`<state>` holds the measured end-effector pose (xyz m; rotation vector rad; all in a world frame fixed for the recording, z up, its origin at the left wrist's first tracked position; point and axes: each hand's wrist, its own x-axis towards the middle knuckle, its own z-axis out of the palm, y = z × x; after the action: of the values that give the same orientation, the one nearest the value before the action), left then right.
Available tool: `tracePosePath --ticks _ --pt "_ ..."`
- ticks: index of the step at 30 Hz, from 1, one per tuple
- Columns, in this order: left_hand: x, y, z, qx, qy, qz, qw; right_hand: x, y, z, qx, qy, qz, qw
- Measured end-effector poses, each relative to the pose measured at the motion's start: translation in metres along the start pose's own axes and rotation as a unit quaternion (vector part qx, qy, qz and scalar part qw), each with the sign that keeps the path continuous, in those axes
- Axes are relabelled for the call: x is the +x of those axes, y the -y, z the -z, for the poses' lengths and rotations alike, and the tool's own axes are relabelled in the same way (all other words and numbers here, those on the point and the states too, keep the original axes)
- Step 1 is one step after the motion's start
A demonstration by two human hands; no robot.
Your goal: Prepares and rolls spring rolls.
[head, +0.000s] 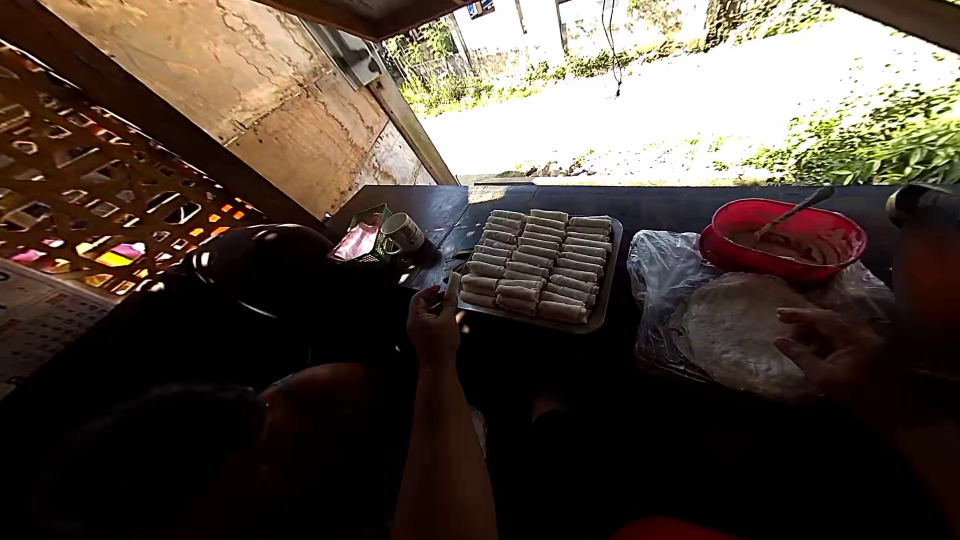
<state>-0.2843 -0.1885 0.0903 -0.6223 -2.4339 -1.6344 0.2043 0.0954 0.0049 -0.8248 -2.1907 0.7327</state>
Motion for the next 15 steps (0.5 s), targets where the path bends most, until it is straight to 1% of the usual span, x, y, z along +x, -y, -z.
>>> tracePosePath --ticks 1,3,5,7,10,12,15 --pt "0.002 0.003 0.003 0.042 0.029 -0.057 0.997 0.0 0.0 0.0 -0.002 0.001 0.0 1.0" --pt "0.009 0.007 0.009 0.109 0.087 -0.151 0.979 0.0 -0.001 0.0 -0.009 0.001 0.0 1.0" --pt "0.018 0.01 0.01 0.148 0.132 -0.208 0.958 -0.001 0.0 0.001 -0.016 0.002 -0.002 1.0" --pt "0.028 0.01 0.009 0.17 0.174 -0.24 0.94 0.0 0.001 0.0 -0.022 0.003 -0.005 1.0" --pt "0.037 0.011 0.002 0.177 0.202 -0.266 0.926 -0.001 0.0 -0.001 -0.029 -0.002 -0.001 1.0" --pt "0.041 0.016 -0.003 0.169 0.209 -0.276 0.923 -0.002 0.001 -0.001 -0.032 -0.005 -0.002 0.999" --pt "0.042 0.026 -0.008 0.133 0.187 -0.287 0.93 -0.002 0.002 -0.001 -0.042 -0.007 -0.006 0.999"
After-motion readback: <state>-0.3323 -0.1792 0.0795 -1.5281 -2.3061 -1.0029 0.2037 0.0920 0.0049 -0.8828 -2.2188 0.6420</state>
